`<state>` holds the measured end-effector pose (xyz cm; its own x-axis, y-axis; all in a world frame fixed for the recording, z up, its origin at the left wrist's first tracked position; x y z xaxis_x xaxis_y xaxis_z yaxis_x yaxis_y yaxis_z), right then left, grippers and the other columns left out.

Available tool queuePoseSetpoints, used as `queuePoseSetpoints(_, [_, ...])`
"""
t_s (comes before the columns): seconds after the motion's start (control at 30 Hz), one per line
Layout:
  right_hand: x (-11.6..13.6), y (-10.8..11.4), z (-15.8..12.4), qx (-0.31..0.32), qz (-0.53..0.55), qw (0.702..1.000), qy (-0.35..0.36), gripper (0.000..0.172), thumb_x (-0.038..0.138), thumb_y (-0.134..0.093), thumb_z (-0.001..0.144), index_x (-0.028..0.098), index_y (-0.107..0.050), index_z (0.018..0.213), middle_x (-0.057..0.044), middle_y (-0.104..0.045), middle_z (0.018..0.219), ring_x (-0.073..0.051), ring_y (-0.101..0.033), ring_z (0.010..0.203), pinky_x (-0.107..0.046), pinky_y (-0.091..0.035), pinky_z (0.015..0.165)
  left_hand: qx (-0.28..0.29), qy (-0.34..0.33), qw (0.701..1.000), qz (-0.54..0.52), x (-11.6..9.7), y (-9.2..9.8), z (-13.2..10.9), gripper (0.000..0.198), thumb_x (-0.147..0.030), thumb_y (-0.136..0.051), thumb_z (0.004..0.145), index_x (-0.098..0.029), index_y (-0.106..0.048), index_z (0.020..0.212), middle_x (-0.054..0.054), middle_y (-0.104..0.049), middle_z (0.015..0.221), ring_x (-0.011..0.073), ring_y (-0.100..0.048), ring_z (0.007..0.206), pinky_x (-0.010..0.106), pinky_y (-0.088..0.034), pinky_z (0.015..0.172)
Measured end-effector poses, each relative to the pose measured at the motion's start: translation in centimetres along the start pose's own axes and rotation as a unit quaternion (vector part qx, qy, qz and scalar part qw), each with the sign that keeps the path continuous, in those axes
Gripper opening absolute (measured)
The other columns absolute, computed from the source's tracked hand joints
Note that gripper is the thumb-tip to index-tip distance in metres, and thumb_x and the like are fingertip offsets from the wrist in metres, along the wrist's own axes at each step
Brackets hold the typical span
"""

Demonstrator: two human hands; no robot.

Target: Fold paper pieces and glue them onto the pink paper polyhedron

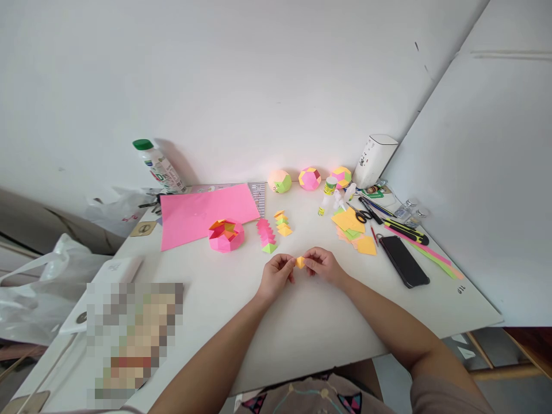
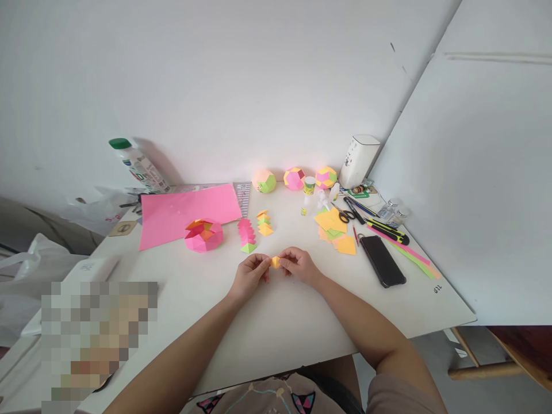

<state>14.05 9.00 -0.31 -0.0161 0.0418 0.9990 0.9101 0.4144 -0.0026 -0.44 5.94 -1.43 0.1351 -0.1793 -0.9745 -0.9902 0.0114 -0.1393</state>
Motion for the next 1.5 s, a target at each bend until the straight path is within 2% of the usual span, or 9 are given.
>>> queuePoseSetpoints(0.37, [-0.2, 0.19, 0.15, 0.002, 0.012, 1.0, -0.008, 0.027, 0.043, -0.067, 0.076, 0.017, -0.059, 0.082, 0.001, -0.063, 0.069, -0.01, -0.057, 0.051, -0.026, -0.046, 0.051, -0.009, -0.006, 1.0, 0.015, -0.29, -0.07, -0.2, 0.04, -0.056, -0.061, 0.076, -0.017, -0.05, 0.075, -0.006, -0.051, 0.048, 0.0084, -0.047, 0.04, 0.021, -0.038, 0.043])
queuePoseSetpoints(0.77, [0.07, 0.09, 0.16, 0.014, 0.017, 1.0, -0.004, 0.028, 0.044, -0.067, 0.077, 0.018, -0.059, 0.081, 0.001, -0.063, 0.069, -0.01, -0.056, 0.052, -0.026, -0.046, 0.052, -0.007, -0.015, 1.0, 0.003, -0.18, -0.09, -0.2, 0.036, -0.052, -0.064, 0.076, -0.019, -0.051, 0.08, -0.006, -0.053, 0.056, 0.0091, -0.05, 0.043, 0.023, -0.041, 0.046])
queuePoseSetpoints(1.1, [-0.08, 0.12, 0.27, 0.016, 0.025, 1.0, -0.001, 0.027, 0.042, -0.067, 0.078, 0.017, -0.059, 0.081, 0.002, -0.062, 0.068, -0.009, -0.056, 0.051, -0.025, -0.045, 0.052, 0.019, -0.015, 0.999, 0.039, -0.13, -0.29, -0.35, 0.037, -0.055, -0.057, 0.08, -0.019, -0.047, 0.077, -0.007, -0.05, 0.05, 0.0088, -0.048, 0.041, 0.021, -0.037, 0.045])
queuePoseSetpoints(1.5, [-0.09, 0.05, 0.23, 0.014, 0.026, 0.999, -0.011, 0.028, 0.043, -0.067, 0.077, 0.017, -0.058, 0.081, 0.001, -0.063, 0.068, -0.01, -0.056, 0.052, -0.026, -0.046, 0.053, 0.009, -0.02, 0.999, 0.032, -0.19, -0.33, -0.26, 0.038, -0.057, -0.05, 0.084, -0.02, -0.042, 0.075, -0.008, -0.049, 0.051, 0.0085, -0.047, 0.041, 0.022, -0.038, 0.045])
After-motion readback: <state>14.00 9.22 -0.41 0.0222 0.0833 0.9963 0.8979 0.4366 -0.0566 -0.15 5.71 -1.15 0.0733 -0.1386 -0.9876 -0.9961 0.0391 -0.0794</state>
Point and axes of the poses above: each hand's wrist, its own z-axis towards the middle knuckle, its own y-axis out of the back of the hand, x = y × z, the point moved 6 cm from there along z, towards the middle knuckle
